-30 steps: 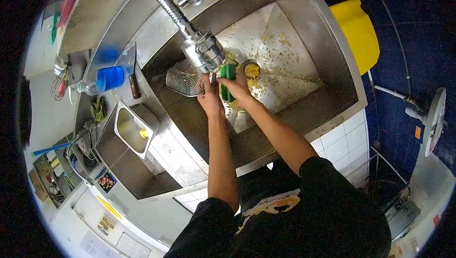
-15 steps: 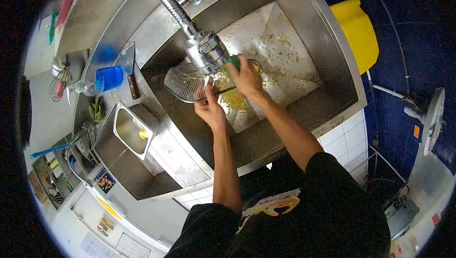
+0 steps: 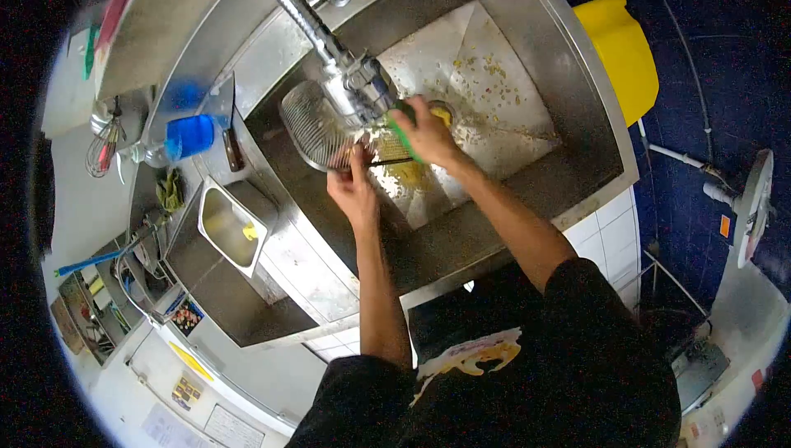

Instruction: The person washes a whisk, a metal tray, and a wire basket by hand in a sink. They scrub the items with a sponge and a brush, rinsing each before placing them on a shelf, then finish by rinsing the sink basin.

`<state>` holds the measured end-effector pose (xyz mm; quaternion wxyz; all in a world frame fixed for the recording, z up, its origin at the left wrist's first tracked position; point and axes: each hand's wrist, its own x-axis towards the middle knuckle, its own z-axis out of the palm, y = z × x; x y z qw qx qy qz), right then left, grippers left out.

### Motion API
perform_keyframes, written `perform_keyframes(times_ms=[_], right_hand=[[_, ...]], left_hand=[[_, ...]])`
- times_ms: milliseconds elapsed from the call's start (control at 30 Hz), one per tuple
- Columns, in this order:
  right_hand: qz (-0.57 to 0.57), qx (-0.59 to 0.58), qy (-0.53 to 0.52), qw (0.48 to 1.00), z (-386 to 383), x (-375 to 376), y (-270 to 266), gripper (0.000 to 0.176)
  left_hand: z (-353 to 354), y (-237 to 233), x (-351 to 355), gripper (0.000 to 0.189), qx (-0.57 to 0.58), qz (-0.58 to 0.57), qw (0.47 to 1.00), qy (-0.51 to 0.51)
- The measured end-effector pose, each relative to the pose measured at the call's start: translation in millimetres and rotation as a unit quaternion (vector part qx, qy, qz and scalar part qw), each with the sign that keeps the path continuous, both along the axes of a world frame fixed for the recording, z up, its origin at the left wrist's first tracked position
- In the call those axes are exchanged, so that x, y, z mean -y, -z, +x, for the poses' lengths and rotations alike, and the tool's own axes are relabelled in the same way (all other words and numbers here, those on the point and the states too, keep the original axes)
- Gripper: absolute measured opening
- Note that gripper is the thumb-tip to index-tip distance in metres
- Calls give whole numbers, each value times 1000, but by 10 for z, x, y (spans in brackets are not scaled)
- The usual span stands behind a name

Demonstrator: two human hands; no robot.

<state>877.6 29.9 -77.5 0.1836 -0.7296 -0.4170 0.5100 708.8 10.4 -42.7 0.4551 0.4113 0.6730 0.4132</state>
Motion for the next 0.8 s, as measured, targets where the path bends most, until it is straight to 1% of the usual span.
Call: perform_keyframes(times_ms=[33, 67, 133, 167, 200, 233, 267, 300, 333, 367, 400, 433, 467, 500, 533, 567, 600, 667, 700, 733, 767, 800], right_hand=[[13, -2, -16, 1000, -70, -9, -208, 54], [112, 5, -13, 994, -103, 61, -23, 57], [191, -40, 25, 980, -53, 103, 81, 58], [191, -42, 23, 981, -11, 156, 210, 58], [133, 18, -12, 991, 67, 179, 335, 57], [76, 79, -43, 993, 127, 164, 404, 56], [81, 79, -40, 993, 161, 104, 285, 56], [79, 19, -5, 997, 207, 86, 174, 54], [70, -44, 28, 996, 212, 129, 53, 53], [108, -64, 42, 991, 165, 127, 14, 54], [111, -61, 42, 991, 109, 89, -22, 54], [144, -46, 4, 988, 21, 110, -62, 54], [176, -32, -33, 983, -44, 146, -106, 54], [275, -36, -31, 960, -48, 170, -146, 52], [272, -36, -31, 961, -28, 222, -254, 52], [293, -46, -52, 954, 8, 276, -395, 48], [316, -54, -72, 944, 58, 317, -468, 43], [342, -62, -78, 934, 201, 508, -282, 45], [315, -57, -102, 942, 291, 618, -193, 47], [287, -51, -127, 948, 349, 674, -181, 48], [268, -70, -94, 956, 352, 739, -158, 50], [268, -69, -92, 957, 309, 793, -117, 50]], left_hand=[[64, 29, -34, 21, 76, 17, 997, -25], [72, 14, -58, 21, 78, 18, 996, -23], [27, -61, -102, 19, 139, 76, 987, -25], [3, -89, -67, 20, 83, 64, 995, -1], [-4, -113, -69, 20, 82, 67, 994, 0], [16, -182, -119, 21, 95, 109, 989, -27], [48, -283, -180, 22, 108, 150, 981, -55], [116, -335, -258, 23, 43, 171, 981, -82], [105, -289, -245, 23, 39, 163, 982, -86], [73, -221, -232, 25, 38, 158, 982, -94], [70, -133, -284, 29, 43, 160, 981, -101], [10, 54, -273, 37, -8, 153, 984, -86], [60, -58, -310, 37, -8, 153, 985, -85], [112, -163, -360, 38, 9, 145, 983, -115], [145, -232, -367, 39, 24, 132, 980, -146], [14, -117, -437, 40, -74, 187, 971, -127], [-89, -23, -436, 40, -75, 186, 971, -127], [-152, -45, -485, 39, 40, 185, 974, -129], [-166, -95, -445, 39, 92, 147, 975, -137], [-170, -141, -438, 39, 93, 151, 975, -138], [-180, -182, -429, 39, 103, 149, 974, -140], [-175, -203, -438, 40, 113, 146, 973, -141]])
